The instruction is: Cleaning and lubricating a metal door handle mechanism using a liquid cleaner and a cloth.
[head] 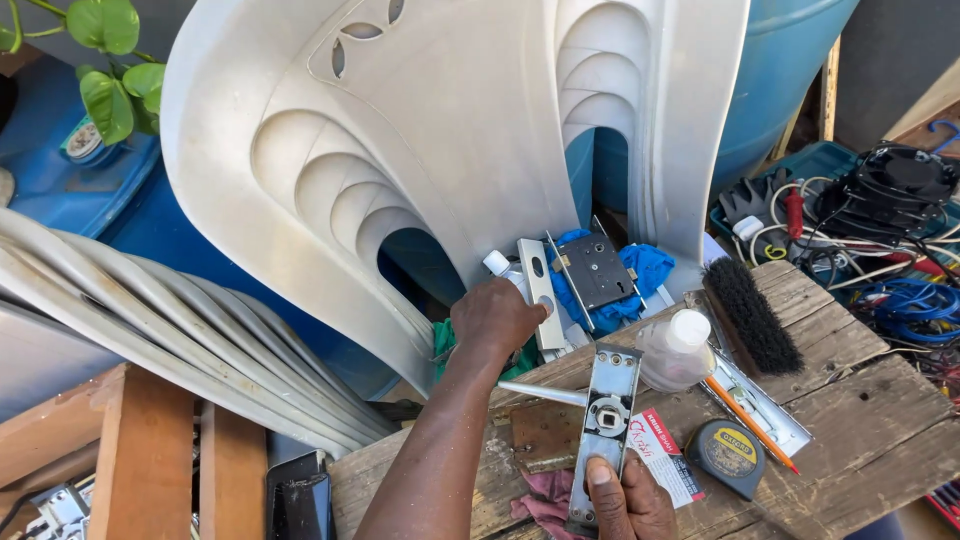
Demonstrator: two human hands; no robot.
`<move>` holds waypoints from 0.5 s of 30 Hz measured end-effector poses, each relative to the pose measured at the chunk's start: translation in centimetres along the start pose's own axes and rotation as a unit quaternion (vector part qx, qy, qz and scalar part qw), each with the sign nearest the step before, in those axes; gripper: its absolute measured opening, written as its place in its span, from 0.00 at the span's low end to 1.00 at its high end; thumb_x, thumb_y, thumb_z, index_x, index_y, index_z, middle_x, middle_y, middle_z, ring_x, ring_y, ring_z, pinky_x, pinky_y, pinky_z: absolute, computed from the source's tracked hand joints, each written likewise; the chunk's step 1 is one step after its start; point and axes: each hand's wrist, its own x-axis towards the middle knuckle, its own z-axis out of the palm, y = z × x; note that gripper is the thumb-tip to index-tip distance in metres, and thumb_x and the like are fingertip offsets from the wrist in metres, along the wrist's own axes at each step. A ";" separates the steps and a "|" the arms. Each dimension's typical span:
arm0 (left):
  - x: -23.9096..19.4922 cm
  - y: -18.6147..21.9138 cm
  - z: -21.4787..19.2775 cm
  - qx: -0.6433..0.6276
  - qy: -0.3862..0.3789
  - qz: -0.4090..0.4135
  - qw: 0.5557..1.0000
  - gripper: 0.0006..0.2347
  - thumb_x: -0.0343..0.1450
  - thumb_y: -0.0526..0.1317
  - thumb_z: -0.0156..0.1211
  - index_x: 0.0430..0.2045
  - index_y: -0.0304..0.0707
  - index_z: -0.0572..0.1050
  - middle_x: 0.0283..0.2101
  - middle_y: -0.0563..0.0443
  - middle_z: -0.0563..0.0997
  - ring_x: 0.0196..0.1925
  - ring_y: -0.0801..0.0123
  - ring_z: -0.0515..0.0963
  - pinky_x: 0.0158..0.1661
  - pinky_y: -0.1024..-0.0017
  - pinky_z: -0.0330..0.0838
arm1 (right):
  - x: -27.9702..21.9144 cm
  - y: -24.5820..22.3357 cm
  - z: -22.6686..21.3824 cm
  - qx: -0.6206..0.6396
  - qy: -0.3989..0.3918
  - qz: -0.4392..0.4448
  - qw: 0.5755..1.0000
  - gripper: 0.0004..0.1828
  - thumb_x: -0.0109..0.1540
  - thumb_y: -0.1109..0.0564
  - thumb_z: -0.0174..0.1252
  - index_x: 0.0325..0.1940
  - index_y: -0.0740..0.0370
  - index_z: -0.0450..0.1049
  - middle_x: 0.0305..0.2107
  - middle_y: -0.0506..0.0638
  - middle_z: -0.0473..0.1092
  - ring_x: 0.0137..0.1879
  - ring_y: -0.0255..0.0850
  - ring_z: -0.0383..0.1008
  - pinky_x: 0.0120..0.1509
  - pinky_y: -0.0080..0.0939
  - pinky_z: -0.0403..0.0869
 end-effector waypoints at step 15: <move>-14.3 -2.4 -10.9 -0.398 -0.032 -0.052 0.915 0.08 0.76 0.48 0.61 0.38 0.48 0.81 0.44 0.53 0.84 0.36 0.63 0.78 0.37 0.58 0.70 | 0.9 1.6 -0.5 -0.036 -0.021 -0.030 0.999 0.18 0.61 0.47 0.66 0.45 0.63 0.89 0.22 0.52 0.76 0.31 0.42 0.71 0.35 0.47 0.66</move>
